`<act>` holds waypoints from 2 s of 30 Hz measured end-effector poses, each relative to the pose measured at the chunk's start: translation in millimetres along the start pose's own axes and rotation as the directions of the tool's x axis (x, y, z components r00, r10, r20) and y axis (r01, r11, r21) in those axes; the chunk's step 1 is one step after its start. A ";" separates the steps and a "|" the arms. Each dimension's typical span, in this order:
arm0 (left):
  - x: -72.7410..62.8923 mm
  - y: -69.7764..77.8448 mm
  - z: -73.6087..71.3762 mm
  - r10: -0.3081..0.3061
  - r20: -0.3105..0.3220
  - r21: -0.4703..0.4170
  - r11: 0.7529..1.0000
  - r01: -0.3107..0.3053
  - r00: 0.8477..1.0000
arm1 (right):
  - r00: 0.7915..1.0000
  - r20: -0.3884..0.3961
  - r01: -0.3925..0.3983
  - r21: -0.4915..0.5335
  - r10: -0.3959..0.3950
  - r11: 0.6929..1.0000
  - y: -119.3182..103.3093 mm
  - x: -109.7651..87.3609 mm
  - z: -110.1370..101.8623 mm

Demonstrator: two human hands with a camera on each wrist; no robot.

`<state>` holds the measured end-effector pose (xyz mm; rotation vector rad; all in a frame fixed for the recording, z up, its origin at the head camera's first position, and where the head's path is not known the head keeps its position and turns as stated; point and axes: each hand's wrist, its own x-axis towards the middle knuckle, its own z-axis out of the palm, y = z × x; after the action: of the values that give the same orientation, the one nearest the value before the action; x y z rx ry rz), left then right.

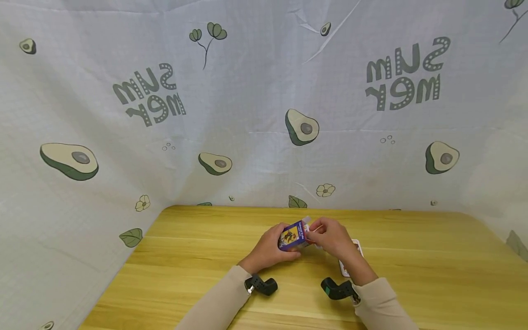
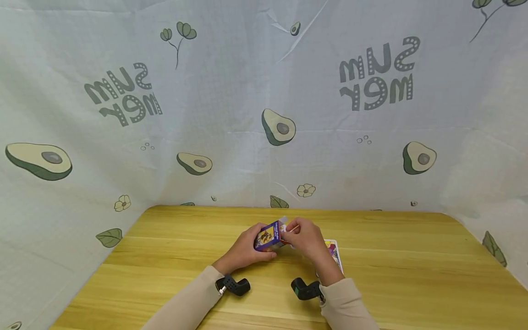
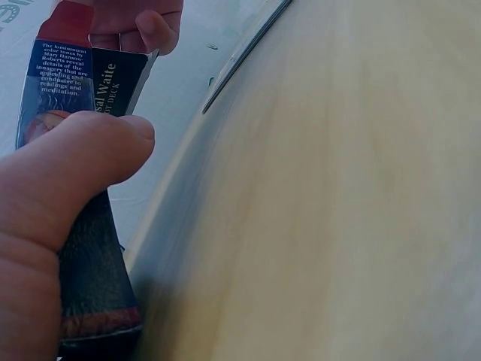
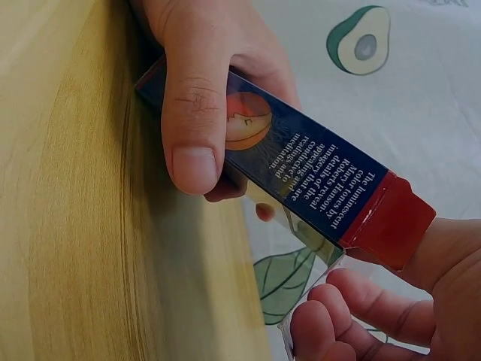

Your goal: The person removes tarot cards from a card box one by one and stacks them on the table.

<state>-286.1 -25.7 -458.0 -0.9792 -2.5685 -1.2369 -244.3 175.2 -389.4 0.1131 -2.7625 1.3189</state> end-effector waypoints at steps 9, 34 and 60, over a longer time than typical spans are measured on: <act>-0.5 -0.6 -0.5 0.004 -0.004 0.005 1.000 -0.004 1.000 | 1.000 0.009 -0.003 0.011 0.003 1.000 -1.4 -0.4 1.3; -1.0 0.0 -0.6 -0.010 0.004 0.005 1.000 0.010 1.000 | 0.999 0.042 -0.020 0.011 0.020 1.000 -1.3 -0.3 -4.2; -0.9 2.5 -2.9 -0.015 0.014 0.004 1.000 0.015 1.000 | 0.995 0.081 -0.061 0.062 0.056 0.996 1.4 0.6 -20.5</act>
<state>-284.4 -27.2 -454.8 -0.9727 -2.5926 -1.2323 -244.3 192.0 -377.6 0.0909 -2.8093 1.4492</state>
